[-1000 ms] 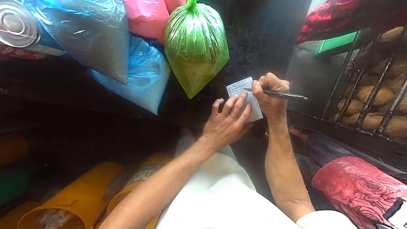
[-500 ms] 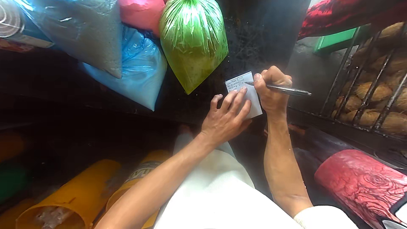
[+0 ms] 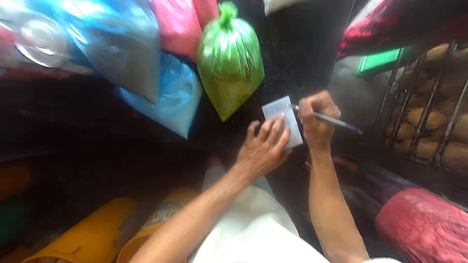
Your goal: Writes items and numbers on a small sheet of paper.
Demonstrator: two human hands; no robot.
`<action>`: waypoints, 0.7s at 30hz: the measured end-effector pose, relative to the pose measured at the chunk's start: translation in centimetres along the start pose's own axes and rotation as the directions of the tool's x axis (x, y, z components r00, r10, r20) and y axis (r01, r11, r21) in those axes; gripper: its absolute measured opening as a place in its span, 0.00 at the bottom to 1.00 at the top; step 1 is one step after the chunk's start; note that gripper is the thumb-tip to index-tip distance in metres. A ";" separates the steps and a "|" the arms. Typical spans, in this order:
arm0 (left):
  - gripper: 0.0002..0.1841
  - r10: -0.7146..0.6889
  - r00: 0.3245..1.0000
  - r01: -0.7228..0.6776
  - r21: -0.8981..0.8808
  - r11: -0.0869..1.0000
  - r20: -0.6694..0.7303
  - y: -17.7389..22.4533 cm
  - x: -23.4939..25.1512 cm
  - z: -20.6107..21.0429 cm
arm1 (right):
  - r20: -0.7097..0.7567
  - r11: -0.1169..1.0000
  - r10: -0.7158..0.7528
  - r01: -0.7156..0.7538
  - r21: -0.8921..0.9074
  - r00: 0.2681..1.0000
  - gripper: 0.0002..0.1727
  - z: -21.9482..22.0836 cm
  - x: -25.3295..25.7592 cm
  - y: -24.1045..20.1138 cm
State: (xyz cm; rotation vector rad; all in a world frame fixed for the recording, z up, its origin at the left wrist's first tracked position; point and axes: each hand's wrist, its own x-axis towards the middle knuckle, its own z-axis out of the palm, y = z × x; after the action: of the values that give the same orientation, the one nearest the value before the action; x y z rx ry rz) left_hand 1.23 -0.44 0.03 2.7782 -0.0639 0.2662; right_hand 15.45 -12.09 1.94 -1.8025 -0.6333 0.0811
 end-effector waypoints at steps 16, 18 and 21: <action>0.25 0.064 0.996 -0.062 0.024 0.998 -0.069 -0.5 -0.1 0.2 | 0.116 0.996 -0.015 0.005 0.091 0.993 0.07 0.4 0.1 1.3; 0.24 0.064 0.996 -0.062 0.027 0.998 -0.060 -0.5 -0.2 0.2 | 0.125 0.995 -0.019 0.007 0.097 0.992 0.11 0.5 0.1 1.0; 0.24 0.084 0.993 -0.082 0.030 0.996 -0.084 -0.6 -0.3 0.3 | 0.105 0.999 0.004 -0.009 0.051 0.995 0.12 0.6 0.0 0.7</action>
State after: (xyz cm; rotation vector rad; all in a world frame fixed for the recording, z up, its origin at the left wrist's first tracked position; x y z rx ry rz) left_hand 1.01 0.05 -0.50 2.7907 -0.1563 0.4099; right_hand 15.51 -11.72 1.14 -1.7596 -0.6936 0.1955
